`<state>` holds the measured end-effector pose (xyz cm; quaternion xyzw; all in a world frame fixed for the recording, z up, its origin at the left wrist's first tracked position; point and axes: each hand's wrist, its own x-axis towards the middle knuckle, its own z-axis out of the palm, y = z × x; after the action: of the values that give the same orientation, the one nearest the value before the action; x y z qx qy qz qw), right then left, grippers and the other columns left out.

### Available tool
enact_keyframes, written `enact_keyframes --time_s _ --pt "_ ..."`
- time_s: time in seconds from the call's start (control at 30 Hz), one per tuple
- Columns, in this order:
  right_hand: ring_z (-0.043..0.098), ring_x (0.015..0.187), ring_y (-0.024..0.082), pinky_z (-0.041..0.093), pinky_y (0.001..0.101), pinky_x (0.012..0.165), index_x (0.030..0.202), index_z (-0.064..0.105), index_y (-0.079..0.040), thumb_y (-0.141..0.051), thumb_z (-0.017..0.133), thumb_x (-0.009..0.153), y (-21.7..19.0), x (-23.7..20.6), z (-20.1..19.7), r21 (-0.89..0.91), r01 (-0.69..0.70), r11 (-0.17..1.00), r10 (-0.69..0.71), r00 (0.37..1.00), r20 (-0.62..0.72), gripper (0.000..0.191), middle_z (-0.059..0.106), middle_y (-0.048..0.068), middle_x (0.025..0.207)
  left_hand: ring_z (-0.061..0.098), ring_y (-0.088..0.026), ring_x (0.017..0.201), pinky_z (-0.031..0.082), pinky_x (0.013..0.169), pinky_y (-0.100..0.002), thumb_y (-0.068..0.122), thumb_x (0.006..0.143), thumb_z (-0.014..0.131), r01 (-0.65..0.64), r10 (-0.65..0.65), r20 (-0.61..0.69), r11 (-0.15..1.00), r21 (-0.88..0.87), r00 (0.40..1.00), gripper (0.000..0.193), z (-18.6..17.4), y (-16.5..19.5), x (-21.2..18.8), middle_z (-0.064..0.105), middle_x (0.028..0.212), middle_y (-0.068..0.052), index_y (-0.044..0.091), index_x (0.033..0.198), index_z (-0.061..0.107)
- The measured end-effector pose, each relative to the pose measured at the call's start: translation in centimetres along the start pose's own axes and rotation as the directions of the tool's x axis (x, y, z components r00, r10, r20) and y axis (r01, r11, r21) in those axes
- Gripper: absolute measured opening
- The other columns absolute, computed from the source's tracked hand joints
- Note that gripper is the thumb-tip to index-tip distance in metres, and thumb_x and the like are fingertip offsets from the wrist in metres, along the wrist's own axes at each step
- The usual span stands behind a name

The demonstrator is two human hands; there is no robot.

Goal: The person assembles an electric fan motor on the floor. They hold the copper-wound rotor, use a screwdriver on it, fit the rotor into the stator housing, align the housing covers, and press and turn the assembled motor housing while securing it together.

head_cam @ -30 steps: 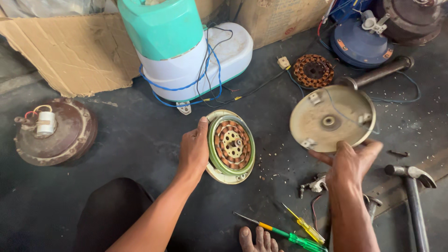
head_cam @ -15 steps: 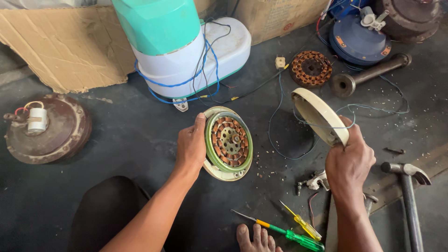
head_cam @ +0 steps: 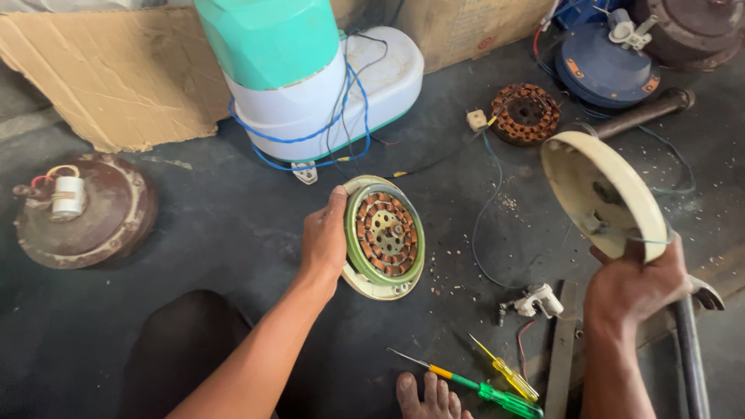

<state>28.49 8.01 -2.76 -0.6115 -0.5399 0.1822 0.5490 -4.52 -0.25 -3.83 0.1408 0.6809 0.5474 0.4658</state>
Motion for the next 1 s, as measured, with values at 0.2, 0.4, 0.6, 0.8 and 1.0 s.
enact_keyframes --time_s 0.2,0.4,0.6,0.8,1.0 --pt "0.074 0.096 0.028 0.057 0.0388 0.085 0.117 0.073 0.006 0.015 0.059 0.091 2.7 0.7 -0.7 -0.467 0.304 0.83 -0.229 0.95 0.212 0.031 0.074 0.025 0.093 0.07 -0.013 0.091 0.055 0.084 -0.032 0.051 0.101 0.048 0.083 -0.08 0.038 0.992 -0.094 0.996 0.058 0.0 0.3 -0.3 0.078 0.103 -0.007 0.002 0.114 0.076" --pt "0.074 0.095 0.038 0.06 0.0463 0.073 0.127 0.062 0.005 0.005 0.052 0.097 0.8 0.8 0.1 -0.008 -0.29 0.957 0.287 0.944 0.163 0.032 0.071 0.022 0.113 0.072 -0.015 0.106 0.053 0.099 -0.034 0.06 0.098 0.039 0.309 -0.283 0.125 0.849 -0.429 0.951 0.063 -0.2 -0.1 -0.3 0.075 0.121 -0.003 0.012 0.126 0.068" --pt "0.072 0.113 0.042 0.064 0.0413 0.078 0.145 0.042 0.002 -0.004 0.043 0.096 2.4 0.7 -2.1 0.499 -0.788 0.36 0.629 0.6 0.494 0.049 0.066 0.024 0.136 0.075 -0.027 0.101 0.062 0.087 -0.051 0.044 0.097 0.051 0.562 -0.455 0.334 0.713 -0.418 0.826 0.045 -0.8 -1.5 0.4 0.076 0.117 -0.013 0.009 0.114 0.073" --pt "0.073 0.111 0.045 0.062 0.0332 0.078 0.144 0.042 0.006 -0.01 0.044 0.098 5.1 -3.3 -4.4 0.518 -0.854 -0.055 0.676 0.349 0.648 0.049 0.063 0.036 0.138 0.077 -0.025 0.089 0.065 0.075 -0.043 0.046 0.098 0.057 0.664 -0.606 0.279 0.714 -0.222 0.745 0.046 -0.7 -2.4 0.1 0.078 0.108 -0.015 0.006 0.111 0.074" --pt "0.073 0.093 0.024 0.064 0.0339 0.073 0.15 0.044 0.003 -0.003 0.045 0.096 3.6 -7.1 -4.5 0.384 -0.73 -0.566 0.444 0.122 0.888 0.054 0.059 0.036 0.14 0.078 -0.027 0.092 0.065 0.077 -0.043 0.04 0.1 0.051 0.681 -0.545 0.433 0.677 -0.278 0.718 0.045 -0.3 -2.6 0.7 0.078 0.111 -0.015 0.004 0.116 0.072"
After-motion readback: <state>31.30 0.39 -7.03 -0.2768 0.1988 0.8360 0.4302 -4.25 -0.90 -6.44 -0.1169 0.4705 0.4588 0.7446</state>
